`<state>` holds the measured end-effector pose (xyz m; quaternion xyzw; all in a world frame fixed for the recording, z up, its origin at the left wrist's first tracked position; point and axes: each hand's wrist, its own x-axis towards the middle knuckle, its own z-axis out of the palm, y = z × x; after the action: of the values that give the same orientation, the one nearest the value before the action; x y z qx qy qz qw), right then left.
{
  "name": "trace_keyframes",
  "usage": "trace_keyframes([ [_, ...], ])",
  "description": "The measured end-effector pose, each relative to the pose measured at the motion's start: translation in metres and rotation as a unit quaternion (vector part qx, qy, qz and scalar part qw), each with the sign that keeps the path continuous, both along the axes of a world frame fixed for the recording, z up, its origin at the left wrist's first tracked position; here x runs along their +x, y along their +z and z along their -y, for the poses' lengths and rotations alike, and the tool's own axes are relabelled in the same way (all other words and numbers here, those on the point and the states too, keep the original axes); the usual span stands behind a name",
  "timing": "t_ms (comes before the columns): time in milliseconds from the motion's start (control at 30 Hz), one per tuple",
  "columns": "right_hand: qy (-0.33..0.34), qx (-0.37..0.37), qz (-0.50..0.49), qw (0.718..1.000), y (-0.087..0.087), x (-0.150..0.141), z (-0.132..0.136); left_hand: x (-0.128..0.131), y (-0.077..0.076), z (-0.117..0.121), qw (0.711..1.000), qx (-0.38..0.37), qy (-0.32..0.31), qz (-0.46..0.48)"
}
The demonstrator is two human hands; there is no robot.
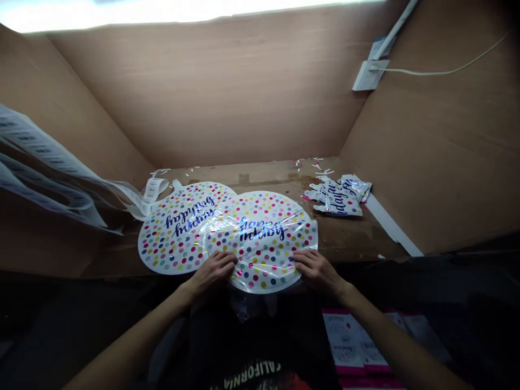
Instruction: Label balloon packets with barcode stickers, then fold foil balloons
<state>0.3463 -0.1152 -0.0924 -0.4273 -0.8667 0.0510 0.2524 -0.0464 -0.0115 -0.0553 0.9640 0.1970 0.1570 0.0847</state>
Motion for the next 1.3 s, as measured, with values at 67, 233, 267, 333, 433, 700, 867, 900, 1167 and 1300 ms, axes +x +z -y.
trace_keyframes([
  [67,-0.057,-0.03,-0.034,0.997,-0.008,0.002,-0.005,0.0,-0.008,-0.003,0.996,-0.075,0.055,-0.004],
  [233,-0.318,-0.137,0.03,0.938,0.011,-0.003,-0.038,0.024,0.019,-0.043,0.924,-0.209,0.284,-0.147],
  [267,-0.341,-0.15,0.067,0.926,0.014,-0.007,-0.045,0.033,0.027,-0.053,0.912,-0.213,0.302,-0.178],
  [333,-0.357,-0.161,0.121,0.912,0.016,-0.013,-0.055,0.057,0.039,-0.07,0.906,-0.206,0.316,-0.194],
  [433,-0.349,-0.167,0.138,0.912,0.014,-0.016,-0.059,0.102,0.046,-0.088,0.916,-0.215,0.295,-0.167],
  [700,-0.439,0.008,-0.209,0.873,0.015,-0.011,-0.024,0.139,0.059,-0.076,0.887,-0.421,0.154,-0.111],
  [867,-0.225,-0.293,-0.549,0.75,0.022,-0.058,-0.026,0.113,0.063,-0.022,0.754,-0.602,0.173,0.2],
  [900,-0.174,-0.343,-0.581,0.718,0.024,-0.065,-0.029,0.111,0.062,-0.013,0.728,-0.614,0.195,0.234],
  [1167,-0.063,-0.422,-0.641,0.638,0.053,-0.073,-0.03,0.109,0.056,0.033,0.59,-0.653,0.268,0.392],
  [1300,-0.065,-0.383,-0.646,0.657,0.057,-0.072,-0.031,0.109,0.059,0.044,0.564,-0.669,0.282,0.395],
])
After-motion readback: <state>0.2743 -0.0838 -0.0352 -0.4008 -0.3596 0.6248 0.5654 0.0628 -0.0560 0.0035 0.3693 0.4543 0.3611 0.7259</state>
